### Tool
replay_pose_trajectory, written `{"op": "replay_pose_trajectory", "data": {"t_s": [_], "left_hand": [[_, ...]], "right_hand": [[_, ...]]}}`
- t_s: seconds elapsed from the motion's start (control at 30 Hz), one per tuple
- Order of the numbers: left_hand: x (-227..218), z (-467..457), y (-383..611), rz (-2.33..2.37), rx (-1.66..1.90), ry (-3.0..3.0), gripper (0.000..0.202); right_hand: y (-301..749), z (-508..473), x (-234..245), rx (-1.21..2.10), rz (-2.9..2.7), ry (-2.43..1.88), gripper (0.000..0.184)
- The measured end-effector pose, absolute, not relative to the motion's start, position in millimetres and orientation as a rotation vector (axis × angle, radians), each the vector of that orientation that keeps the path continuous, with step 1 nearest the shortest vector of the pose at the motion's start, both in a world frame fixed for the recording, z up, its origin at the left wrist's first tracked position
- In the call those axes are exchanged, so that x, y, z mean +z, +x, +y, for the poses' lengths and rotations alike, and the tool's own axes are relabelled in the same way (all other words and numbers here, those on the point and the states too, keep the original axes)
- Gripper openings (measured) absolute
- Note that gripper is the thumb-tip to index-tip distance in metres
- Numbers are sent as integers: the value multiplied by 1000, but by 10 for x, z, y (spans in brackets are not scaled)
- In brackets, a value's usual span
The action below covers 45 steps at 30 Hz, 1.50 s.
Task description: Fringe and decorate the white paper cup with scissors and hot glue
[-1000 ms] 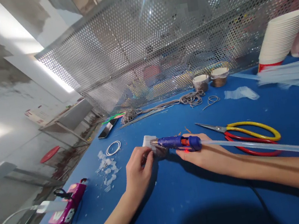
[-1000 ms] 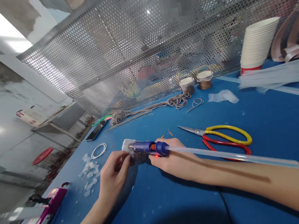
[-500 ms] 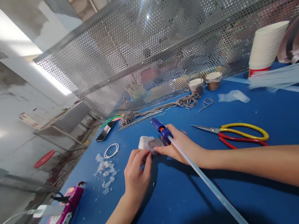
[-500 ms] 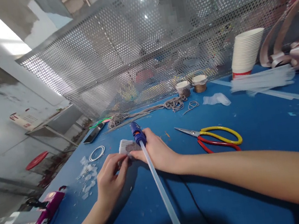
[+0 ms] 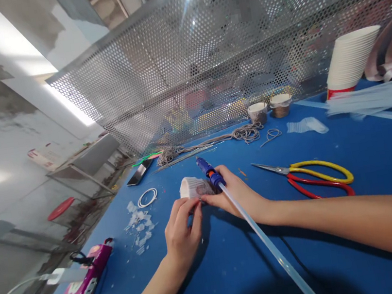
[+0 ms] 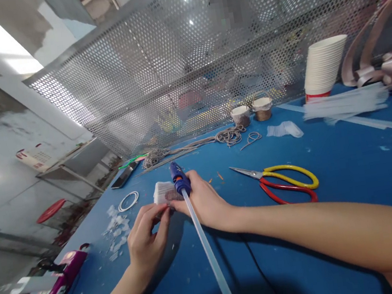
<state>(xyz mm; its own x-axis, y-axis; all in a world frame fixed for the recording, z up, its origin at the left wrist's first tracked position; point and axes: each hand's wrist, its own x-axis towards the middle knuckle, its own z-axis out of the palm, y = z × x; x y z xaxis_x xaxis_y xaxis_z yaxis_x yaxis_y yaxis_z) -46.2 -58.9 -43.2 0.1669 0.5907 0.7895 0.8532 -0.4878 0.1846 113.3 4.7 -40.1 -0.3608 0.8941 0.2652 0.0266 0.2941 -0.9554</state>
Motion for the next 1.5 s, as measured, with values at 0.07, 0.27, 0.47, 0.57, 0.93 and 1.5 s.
{"op": "replay_pose_trajectory", "data": {"t_s": [0.07, 0.27, 0.47, 0.57, 0.93, 1.5], "left_hand": [[-432, -592, -462, -1373, -1231, -2144, 11], [-425, -595, -464, -1349, -1227, -2146, 12], [-446, -599, -456, -1384, -1257, -2157, 12], [-436, -599, -445, -1362, -1267, -2165, 13], [-477, -598, -447, -1464, -1331, -2166, 15], [-438, -561, -413, -1836, -1760, -1888, 25]], "right_hand": [[1137, 38, -415, 1224, -1645, -852, 32], [1140, 13, -427, 1202, -1651, -848, 36], [1144, 8, -400, 1194, -1680, -893, 34], [1153, 3, -395, 1218, -1682, -902, 31], [1150, -3, -417, 1185, -1692, -915, 34], [1145, -74, -469, 1184, -1721, -844, 32]]}}
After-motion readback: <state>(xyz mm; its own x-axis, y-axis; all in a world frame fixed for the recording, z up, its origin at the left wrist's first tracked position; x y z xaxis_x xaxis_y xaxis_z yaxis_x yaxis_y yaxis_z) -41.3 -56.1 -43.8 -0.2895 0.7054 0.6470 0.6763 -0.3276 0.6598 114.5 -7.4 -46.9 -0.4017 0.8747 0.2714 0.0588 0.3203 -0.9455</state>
